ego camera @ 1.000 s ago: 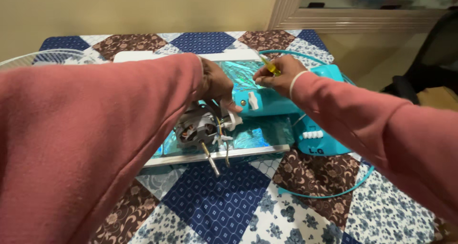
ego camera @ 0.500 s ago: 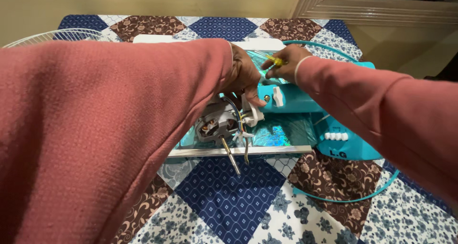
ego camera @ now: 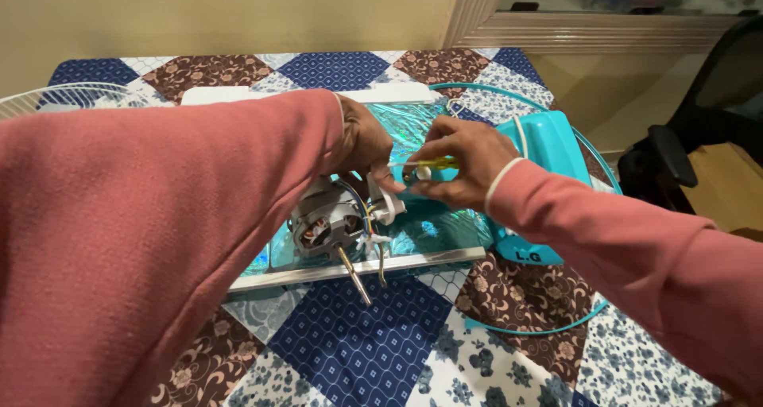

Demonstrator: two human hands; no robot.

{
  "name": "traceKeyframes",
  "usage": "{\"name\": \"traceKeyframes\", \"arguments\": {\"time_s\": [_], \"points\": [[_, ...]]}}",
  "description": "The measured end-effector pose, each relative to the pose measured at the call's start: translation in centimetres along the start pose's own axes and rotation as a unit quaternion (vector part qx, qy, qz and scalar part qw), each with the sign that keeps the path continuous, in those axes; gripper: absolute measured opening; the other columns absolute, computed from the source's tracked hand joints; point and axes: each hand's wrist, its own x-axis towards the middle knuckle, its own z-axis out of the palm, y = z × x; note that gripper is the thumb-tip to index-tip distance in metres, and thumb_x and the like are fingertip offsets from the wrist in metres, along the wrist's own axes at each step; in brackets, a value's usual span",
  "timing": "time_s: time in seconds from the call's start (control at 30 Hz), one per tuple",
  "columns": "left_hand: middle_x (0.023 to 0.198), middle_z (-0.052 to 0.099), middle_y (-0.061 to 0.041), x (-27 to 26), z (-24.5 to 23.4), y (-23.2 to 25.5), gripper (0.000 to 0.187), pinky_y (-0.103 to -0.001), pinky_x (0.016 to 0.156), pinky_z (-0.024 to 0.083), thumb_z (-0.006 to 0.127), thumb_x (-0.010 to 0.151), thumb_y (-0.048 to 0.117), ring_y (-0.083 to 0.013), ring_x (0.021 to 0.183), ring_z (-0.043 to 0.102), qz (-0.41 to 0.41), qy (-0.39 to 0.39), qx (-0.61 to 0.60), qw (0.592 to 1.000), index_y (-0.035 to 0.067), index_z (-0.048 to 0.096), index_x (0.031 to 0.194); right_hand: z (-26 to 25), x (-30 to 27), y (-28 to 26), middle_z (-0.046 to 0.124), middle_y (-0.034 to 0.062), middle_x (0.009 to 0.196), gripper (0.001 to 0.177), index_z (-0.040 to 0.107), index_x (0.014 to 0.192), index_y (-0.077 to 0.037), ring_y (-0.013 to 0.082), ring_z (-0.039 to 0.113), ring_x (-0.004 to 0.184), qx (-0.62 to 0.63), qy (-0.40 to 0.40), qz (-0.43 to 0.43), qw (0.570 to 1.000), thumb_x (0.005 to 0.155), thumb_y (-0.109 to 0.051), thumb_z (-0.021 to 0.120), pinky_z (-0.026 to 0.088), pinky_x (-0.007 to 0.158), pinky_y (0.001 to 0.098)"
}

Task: The person uses a screwdriver to remove screws from a fan motor and a teal appliance base, then reassembles the motor into the base and tightens the screws. The person also briefly handles a fan cage and a blue plastic part.

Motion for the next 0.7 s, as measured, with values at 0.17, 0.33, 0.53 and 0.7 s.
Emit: {"name": "traceKeyframes", "arguments": {"time_s": [0.17, 0.33, 0.53, 0.7], "points": [[0.095, 0.070, 0.000, -0.5, 0.1, -0.4, 0.035, -0.043, 0.084, 0.044, 0.081, 0.082, 0.040, -0.0203, 0.092, 0.059, 0.039, -0.001, -0.004, 0.999, 0.012, 0.071, 0.102, 0.1, 1.0, -0.4, 0.069, 0.0065, 0.093, 0.021, 0.083, 0.089, -0.017, 0.0299, 0.069, 0.083, -0.063, -0.005, -0.010, 0.998, 0.072, -0.029, 0.085, 0.052, 0.070, 0.0426], [0.108, 0.071, 0.001, -1.5, 0.6, -1.8, 0.049, -0.045, 0.094, 0.047, 0.085, 0.077, 0.039, -0.0211, 0.104, 0.062, 0.149, 0.062, -0.048, 0.986, 0.013, 0.069, 0.115, -0.2, 2.7, 0.9, 0.067, 0.0096, 0.080, 0.022, 0.079, 0.075, -0.010, 0.0278, 0.068, 0.076, -0.024, -0.024, -0.060, 0.998, 0.068, -0.029, 0.088, 0.053, 0.067, 0.0408], [0.136, 0.058, 0.000, -2.7, 1.9, -2.1, 0.073, -0.057, 0.108, 0.043, 0.086, 0.077, 0.037, -0.0292, 0.130, 0.051, 0.123, 0.102, -0.215, 0.963, 0.028, 0.057, 0.143, -1.5, 4.5, 3.1, 0.066, 0.0011, 0.069, 0.018, 0.083, 0.085, -0.013, 0.0126, 0.058, 0.058, 0.141, 0.053, 0.174, 0.973, 0.080, -0.030, 0.083, 0.049, 0.052, 0.0309], [0.138, 0.071, -0.001, -1.5, 2.4, -4.3, 0.060, -0.058, 0.106, 0.038, 0.082, 0.080, 0.030, -0.0215, 0.127, 0.056, 0.231, 0.233, -0.233, 0.915, 0.027, 0.067, 0.138, -1.3, 5.4, 4.3, 0.056, -0.0031, 0.057, 0.021, 0.083, 0.085, -0.011, 0.0082, 0.046, 0.046, 0.222, 0.002, 0.272, 0.936, 0.082, -0.031, 0.081, 0.039, 0.040, 0.0269]]}}
